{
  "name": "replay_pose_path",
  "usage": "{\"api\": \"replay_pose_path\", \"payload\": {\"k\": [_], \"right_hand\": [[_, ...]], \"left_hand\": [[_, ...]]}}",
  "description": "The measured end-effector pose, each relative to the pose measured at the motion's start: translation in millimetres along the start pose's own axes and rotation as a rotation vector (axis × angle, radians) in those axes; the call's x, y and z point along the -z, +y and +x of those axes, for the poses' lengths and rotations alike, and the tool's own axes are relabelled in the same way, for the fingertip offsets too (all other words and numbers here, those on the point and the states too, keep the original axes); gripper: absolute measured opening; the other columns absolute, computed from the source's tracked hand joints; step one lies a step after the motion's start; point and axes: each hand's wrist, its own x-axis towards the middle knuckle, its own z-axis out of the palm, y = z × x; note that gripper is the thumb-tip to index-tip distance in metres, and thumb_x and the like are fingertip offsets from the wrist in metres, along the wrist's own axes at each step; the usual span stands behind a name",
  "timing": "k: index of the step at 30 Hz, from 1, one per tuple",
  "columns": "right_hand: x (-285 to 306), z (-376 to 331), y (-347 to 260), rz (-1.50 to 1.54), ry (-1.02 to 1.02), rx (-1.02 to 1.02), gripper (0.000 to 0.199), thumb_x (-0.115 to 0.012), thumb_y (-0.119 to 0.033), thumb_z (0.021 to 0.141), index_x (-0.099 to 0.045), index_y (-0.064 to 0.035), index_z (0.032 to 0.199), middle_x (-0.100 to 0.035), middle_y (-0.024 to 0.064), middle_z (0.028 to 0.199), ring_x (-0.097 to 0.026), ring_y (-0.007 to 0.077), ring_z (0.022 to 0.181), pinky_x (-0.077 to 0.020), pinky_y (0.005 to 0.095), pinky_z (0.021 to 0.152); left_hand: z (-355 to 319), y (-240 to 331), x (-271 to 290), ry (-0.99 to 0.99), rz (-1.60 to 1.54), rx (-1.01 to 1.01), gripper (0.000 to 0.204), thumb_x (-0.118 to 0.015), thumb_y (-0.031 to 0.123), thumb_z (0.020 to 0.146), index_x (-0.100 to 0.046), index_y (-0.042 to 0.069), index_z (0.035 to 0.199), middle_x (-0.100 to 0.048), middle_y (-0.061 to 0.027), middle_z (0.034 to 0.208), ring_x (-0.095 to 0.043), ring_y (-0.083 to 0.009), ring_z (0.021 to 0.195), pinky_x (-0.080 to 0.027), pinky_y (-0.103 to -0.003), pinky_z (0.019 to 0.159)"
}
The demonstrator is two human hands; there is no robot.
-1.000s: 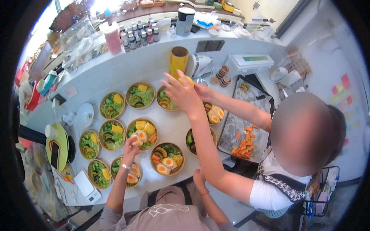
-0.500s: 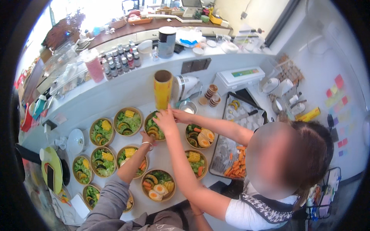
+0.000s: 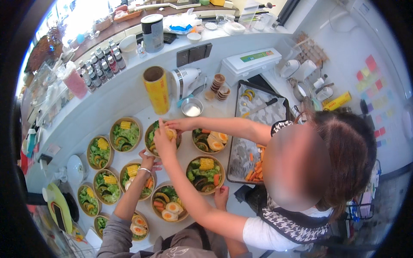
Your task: The person assembles multiple salad bowls by adding corn, sliced boiled eggs, and carrot sticks to bowls containing greens and other vegetables. A second person assists by placing additional toppings on the bowls.
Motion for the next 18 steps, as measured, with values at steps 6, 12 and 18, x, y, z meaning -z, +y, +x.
{"api": "replay_pose_path", "payload": {"k": [6,12,18], "right_hand": [[-34.1,-57.4,-43.8,-0.596,0.192,0.675,0.023,-0.054,-0.017,0.085,-0.043,-0.0004,0.096,-0.053,0.0123,0.090,-0.052,0.0195,0.079,-0.0434,0.0369,0.073],[-27.7,-58.2,-18.3,-0.185,-0.086,0.205,0.019,-0.052,-0.016,0.086,-0.044,-0.0006,0.093,-0.053,0.0113,0.090,-0.053,0.0188,0.079,-0.0446,0.0358,0.073],[-17.3,-51.8,-15.1,0.356,-0.169,-0.176,0.015,-0.050,-0.015,0.087,-0.045,-0.0008,0.091,-0.053,0.0102,0.090,-0.053,0.0182,0.079,-0.0458,0.0348,0.074]], "left_hand": [[-34.1,-5.8,17.4,-0.035,-0.016,-0.011,0.061,-0.041,-0.002,0.080,-0.010,0.020,0.127,-0.039,-0.0095,0.093,-0.054,-0.0191,0.064,-0.052,-0.035,0.042],[-40.7,-4.0,27.0,0.047,-0.043,-0.108,0.059,-0.045,-0.003,0.077,-0.018,0.018,0.125,-0.038,-0.0062,0.088,-0.047,-0.0141,0.060,-0.041,-0.025,0.037],[-40.6,15.1,30.5,0.124,0.044,-0.203,0.054,-0.047,0.000,0.076,-0.024,0.017,0.122,-0.037,-0.0045,0.086,-0.047,-0.0141,0.061,-0.039,-0.026,0.040]]}}
